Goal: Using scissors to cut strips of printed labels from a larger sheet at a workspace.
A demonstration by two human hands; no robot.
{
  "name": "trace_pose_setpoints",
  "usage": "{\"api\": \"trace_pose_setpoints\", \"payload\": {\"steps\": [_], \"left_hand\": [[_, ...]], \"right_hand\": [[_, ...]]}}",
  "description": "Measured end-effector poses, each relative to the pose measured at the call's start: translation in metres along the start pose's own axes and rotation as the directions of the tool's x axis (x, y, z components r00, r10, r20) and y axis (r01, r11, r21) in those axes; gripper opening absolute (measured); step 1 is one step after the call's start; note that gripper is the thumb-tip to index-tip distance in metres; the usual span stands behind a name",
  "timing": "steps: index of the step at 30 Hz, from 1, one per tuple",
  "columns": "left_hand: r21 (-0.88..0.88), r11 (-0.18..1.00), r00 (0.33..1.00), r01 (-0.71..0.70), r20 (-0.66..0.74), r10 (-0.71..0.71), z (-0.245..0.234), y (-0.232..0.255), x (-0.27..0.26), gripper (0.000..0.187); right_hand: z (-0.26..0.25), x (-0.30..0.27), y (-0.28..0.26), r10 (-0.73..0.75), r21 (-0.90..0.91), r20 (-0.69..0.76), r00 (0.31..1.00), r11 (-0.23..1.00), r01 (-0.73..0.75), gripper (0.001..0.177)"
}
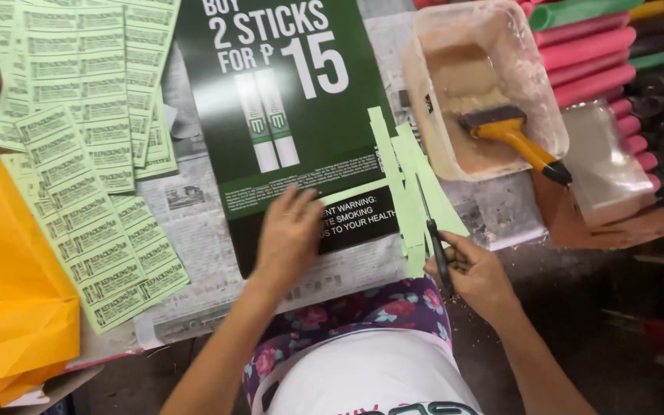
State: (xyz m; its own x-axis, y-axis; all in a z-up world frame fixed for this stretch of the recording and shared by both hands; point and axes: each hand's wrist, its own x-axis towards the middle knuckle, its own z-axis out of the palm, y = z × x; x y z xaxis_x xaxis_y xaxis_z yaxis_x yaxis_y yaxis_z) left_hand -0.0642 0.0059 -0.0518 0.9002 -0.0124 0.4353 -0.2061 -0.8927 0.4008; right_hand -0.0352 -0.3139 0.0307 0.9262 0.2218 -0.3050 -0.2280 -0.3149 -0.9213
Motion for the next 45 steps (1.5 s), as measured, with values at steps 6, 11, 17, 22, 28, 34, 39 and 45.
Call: {"api": "trace_pose_setpoints", "payload": {"steps": [6, 11, 17, 22, 28, 34, 39, 45], "left_hand": [[-0.691, 0.551, 0.88, 0.469, 0.418, -0.225, 0.011, 0.1, 0.028, 0.04], [-0.608, 0.498, 0.785, 0.619, 0.454, -0.422, 0.018, 0.081, 0.03, 0.039], [-0.169, 0.687, 0.673, 0.707, 0.463, -0.578, -0.047, 0.03, 0.064, 0.043], [0.097, 0.827, 0.771, 0.554, 0.314, -0.554, -0.022, -0.027, 0.067, 0.041], [0.314, 0.935, 0.975, 0.165, 0.087, -0.202, 0.041, 0.031, 0.062, 0.041], [-0.033, 0.935, 0.845, 0.354, 0.44, -0.304, 0.058, 0.102, 0.065, 0.048], [-0.397, 0.719, 0.745, 0.571, 0.619, -0.25, 0.062, 0.124, 0.061, 0.058], [-0.4, 0.828, 0.886, 0.394, 0.406, -0.226, 0.039, 0.126, 0.045, 0.054]], "right_hand": [[0.019, -0.005, -0.028, -0.017, -0.141, 0.061, 0.998, 0.99, 0.025, 0.067], [0.075, 0.019, -0.013, -0.404, -0.472, 0.356, 0.843, 0.7, 0.535, 0.065], [0.081, 0.019, -0.044, -0.578, -0.32, 0.245, 0.778, 0.709, 0.628, 0.049], [0.017, 0.053, 0.013, -0.571, -0.743, 0.058, 0.819, 0.523, 0.417, 0.07], [-0.007, 0.068, 0.042, -0.359, -0.846, -0.143, 0.922, 0.528, 0.074, 0.086], [0.0, 0.082, 0.043, -0.216, -0.762, -0.14, 0.966, 0.647, 0.034, 0.088], [-0.001, 0.088, 0.038, -0.117, -0.665, -0.189, 0.975, 0.746, -0.039, 0.081], [0.004, 0.082, 0.02, -0.081, -0.682, -0.165, 0.983, 0.729, -0.054, 0.083]]}}
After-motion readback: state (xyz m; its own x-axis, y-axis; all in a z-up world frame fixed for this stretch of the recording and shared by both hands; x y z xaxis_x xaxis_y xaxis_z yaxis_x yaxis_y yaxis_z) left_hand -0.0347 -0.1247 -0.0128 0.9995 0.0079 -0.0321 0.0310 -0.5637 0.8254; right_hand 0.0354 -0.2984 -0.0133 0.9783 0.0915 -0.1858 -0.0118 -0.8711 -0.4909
